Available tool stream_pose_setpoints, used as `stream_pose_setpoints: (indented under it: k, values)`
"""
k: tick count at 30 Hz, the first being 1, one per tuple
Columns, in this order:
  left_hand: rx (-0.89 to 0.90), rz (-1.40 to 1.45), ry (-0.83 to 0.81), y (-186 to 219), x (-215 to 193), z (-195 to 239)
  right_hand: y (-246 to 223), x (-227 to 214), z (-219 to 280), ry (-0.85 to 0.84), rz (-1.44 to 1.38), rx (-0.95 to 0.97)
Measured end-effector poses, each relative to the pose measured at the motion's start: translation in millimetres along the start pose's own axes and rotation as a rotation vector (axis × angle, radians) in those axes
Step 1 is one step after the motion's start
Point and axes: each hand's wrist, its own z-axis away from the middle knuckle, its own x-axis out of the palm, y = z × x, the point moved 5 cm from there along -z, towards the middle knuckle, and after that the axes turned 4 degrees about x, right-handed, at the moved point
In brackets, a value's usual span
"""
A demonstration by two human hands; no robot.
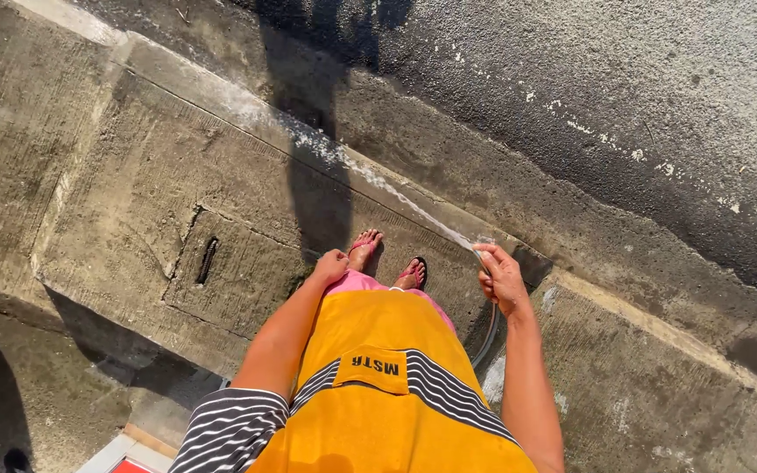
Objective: Cleaning the pavement and road edge using a water hose outside a water station
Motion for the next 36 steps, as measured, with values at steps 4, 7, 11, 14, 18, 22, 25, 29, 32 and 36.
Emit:
stream_pose_setpoints:
  k: [4, 7, 11, 14, 18, 22, 25, 29, 32, 36]
  values:
    - [0.022, -0.030, -0.015, 1.3, 1.4, -1.1, 17.5, -8.7, 0.2, 0.085, 0.029, 0.027]
    - [0.021, -0.043, -0.012, 4.6, 4.6, 5.5, 37.4, -20.6, -0.1, 0.114, 0.039, 0.045]
    - [0.026, -0.020, -0.002, 20.5, -7.2, 11.3, 76.2, -42.5, -23.1, 0.180, 0.117, 0.125]
    - [-0.004, -0.011, -0.040, 30.4, -12.5, 10.2, 85.6, -40.7, -24.8, 0.219, 0.200, 0.285]
    - [-0.045, -0.019, -0.067, 29.9, -22.6, 13.6, 135.5, -53.0, -34.7, 0.254, 0.186, 0.456]
    - [-0.037, -0.055, -0.073, 22.6, -42.8, 19.9, 172.5, -60.1, -44.2, 0.267, 0.197, 0.480]
    - [-0.103, -0.098, -0.119, 13.8, -59.0, 17.0, 206.3, -65.1, -62.0, 0.290, 0.113, 0.464]
    - [-0.056, -0.161, -0.122, 14.1, -74.9, 2.0, 225.7, -57.8, -48.1, 0.376, 0.056, 0.568]
    - [0.002, -0.239, -0.096, 25.6, -81.3, -15.5, 252.5, -67.8, -40.2, 0.466, 0.028, 0.541]
    - [0.147, -0.330, -0.113, 46.8, -78.9, -28.8, 255.9, -51.8, 8.4, 0.545, 0.068, 0.475]
